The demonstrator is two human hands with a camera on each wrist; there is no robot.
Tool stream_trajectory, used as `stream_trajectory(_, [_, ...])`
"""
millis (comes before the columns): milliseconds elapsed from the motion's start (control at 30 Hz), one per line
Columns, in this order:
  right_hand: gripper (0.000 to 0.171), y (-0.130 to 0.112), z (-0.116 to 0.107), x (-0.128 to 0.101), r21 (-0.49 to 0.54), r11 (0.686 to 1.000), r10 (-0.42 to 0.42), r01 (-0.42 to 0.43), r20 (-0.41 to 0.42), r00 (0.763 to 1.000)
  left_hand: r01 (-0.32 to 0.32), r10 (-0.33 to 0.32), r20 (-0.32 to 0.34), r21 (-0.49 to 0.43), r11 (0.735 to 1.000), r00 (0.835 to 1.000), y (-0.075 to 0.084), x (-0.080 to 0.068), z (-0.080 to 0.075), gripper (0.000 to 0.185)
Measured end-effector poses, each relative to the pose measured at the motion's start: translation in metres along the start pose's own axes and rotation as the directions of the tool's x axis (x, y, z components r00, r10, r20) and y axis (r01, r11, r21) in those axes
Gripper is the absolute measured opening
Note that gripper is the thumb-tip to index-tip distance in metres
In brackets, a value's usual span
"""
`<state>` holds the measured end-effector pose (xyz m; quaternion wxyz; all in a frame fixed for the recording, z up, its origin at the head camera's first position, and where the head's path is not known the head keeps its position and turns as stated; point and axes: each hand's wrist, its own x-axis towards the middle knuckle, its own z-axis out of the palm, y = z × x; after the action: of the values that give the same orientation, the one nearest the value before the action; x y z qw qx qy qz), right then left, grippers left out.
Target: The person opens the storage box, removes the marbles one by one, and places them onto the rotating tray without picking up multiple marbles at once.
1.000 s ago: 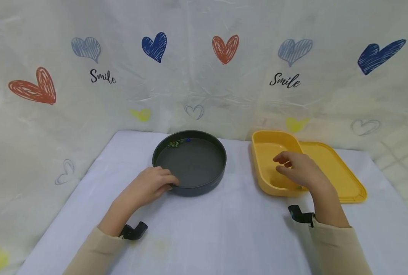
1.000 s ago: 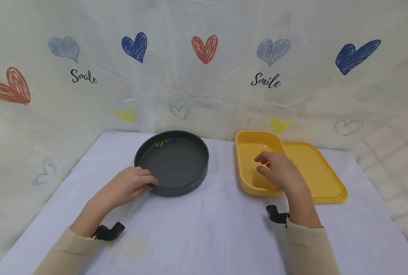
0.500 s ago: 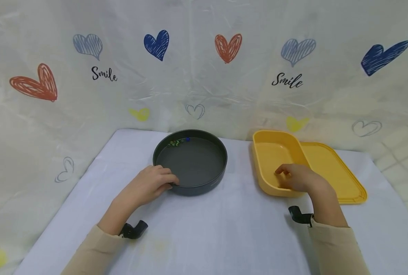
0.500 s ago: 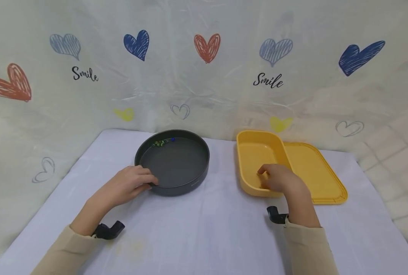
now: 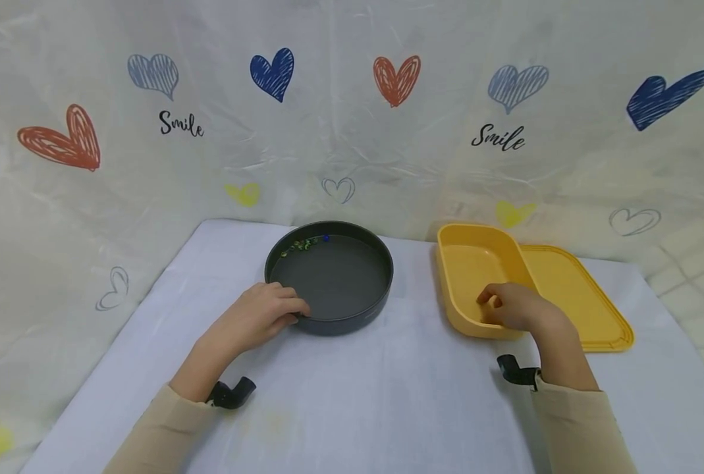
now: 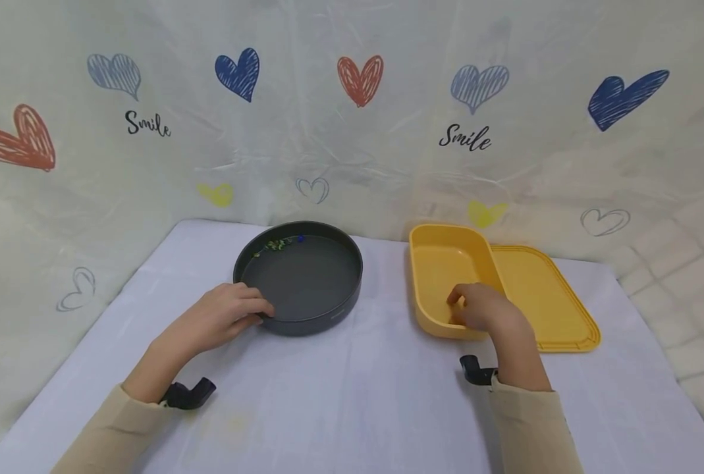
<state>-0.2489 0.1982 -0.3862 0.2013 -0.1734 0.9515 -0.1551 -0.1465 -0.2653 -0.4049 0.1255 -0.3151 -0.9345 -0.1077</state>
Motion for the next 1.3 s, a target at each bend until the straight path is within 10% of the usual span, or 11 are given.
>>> stream_trajectory(1300, [0.01, 0.0018, 0.0076, 0.0057, 0.1, 0.995, -0.021, 0.017, 0.042, 0.999, -0.011, 0.011, 0.011, -0.003, 1.0, 1.0, -0.0026, -0.0003, 0.0004, 0.03])
